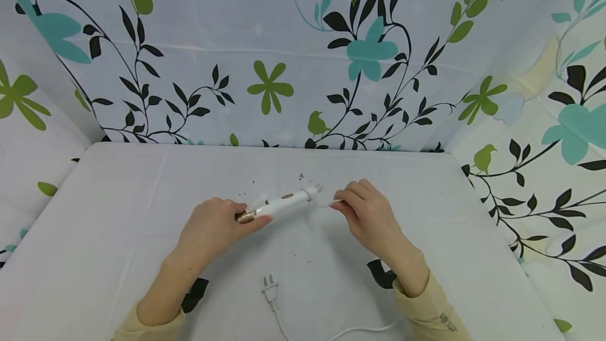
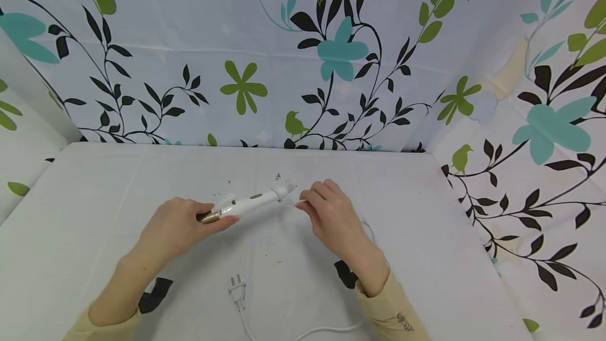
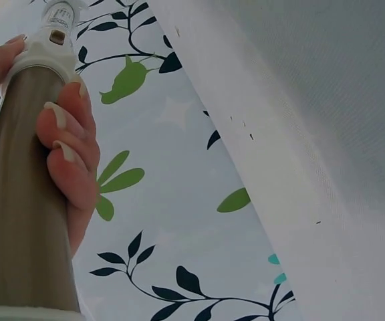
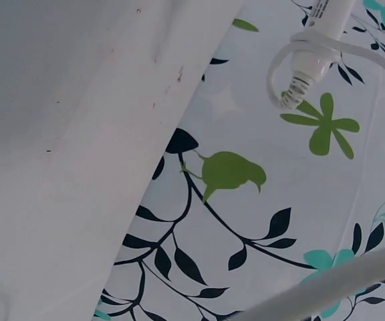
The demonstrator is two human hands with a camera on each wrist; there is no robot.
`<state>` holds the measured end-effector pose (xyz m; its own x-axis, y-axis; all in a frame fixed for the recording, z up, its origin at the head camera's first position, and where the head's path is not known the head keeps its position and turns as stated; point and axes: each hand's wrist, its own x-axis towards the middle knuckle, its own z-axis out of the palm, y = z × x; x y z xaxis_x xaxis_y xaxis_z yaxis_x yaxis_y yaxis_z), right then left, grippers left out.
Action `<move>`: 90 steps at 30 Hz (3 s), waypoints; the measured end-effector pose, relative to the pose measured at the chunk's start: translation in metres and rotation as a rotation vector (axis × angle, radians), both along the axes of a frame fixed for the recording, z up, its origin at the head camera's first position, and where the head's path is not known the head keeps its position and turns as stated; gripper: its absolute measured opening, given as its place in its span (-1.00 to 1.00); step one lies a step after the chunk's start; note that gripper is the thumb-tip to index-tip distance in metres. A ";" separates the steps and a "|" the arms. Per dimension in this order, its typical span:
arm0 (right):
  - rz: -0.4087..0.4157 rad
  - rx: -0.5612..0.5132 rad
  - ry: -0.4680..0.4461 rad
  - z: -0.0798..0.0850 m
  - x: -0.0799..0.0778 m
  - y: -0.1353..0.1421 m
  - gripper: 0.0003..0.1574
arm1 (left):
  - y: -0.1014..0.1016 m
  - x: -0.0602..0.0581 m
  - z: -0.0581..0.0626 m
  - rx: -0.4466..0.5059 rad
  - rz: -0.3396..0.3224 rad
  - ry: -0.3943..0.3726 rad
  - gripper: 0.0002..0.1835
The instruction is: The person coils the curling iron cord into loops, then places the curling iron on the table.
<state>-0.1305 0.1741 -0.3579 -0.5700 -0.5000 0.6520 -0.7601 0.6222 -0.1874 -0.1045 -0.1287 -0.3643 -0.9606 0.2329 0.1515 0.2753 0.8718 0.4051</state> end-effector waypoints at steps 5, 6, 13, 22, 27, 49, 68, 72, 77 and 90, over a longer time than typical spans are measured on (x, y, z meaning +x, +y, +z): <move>0.021 -0.028 -0.013 0.003 0.000 0.002 -0.84 | 0.002 0.000 -0.006 -0.049 -0.122 0.179 -0.41; 0.021 -0.033 -0.013 0.003 0.000 0.002 -0.83 | 0.002 -0.001 -0.007 -0.052 -0.138 0.199 -0.42; 0.031 -0.080 -0.025 0.002 -0.001 0.001 -0.85 | 0.005 -0.001 -0.012 -0.050 -0.257 0.309 -0.46; 0.021 -0.120 0.002 0.000 -0.003 -0.001 -0.81 | 0.006 0.000 -0.013 -0.050 -0.400 0.442 -0.40; 0.004 -0.141 -0.104 -0.001 -0.001 0.000 -0.83 | 0.008 0.000 -0.012 -0.038 -0.462 0.506 -0.44; 0.202 -0.295 -0.799 -0.007 -0.017 0.021 -0.87 | 0.009 0.001 -0.005 0.173 -0.565 0.583 -0.49; 0.229 -0.366 -0.813 -0.017 -0.018 0.017 -0.80 | 0.008 -0.002 -0.003 0.199 -0.524 0.621 -0.46; 0.150 -0.423 -0.778 -0.016 -0.015 0.015 -0.86 | 0.008 -0.002 -0.004 0.203 -0.523 0.611 -0.44; 0.135 -0.442 -0.683 -0.018 -0.014 0.012 -0.89 | 0.008 -0.001 -0.003 0.203 -0.507 0.618 -0.41; 0.041 -0.296 -0.730 -0.023 -0.013 -0.001 -0.80 | 0.009 0.000 0.000 0.240 -0.373 0.642 -0.46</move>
<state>-0.1433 0.1735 -0.3809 -0.8903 -0.3936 0.2292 -0.4021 0.4427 -0.8015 -0.1046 -0.1194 -0.3648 -0.5322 0.4144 0.7383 0.7777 0.5840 0.2328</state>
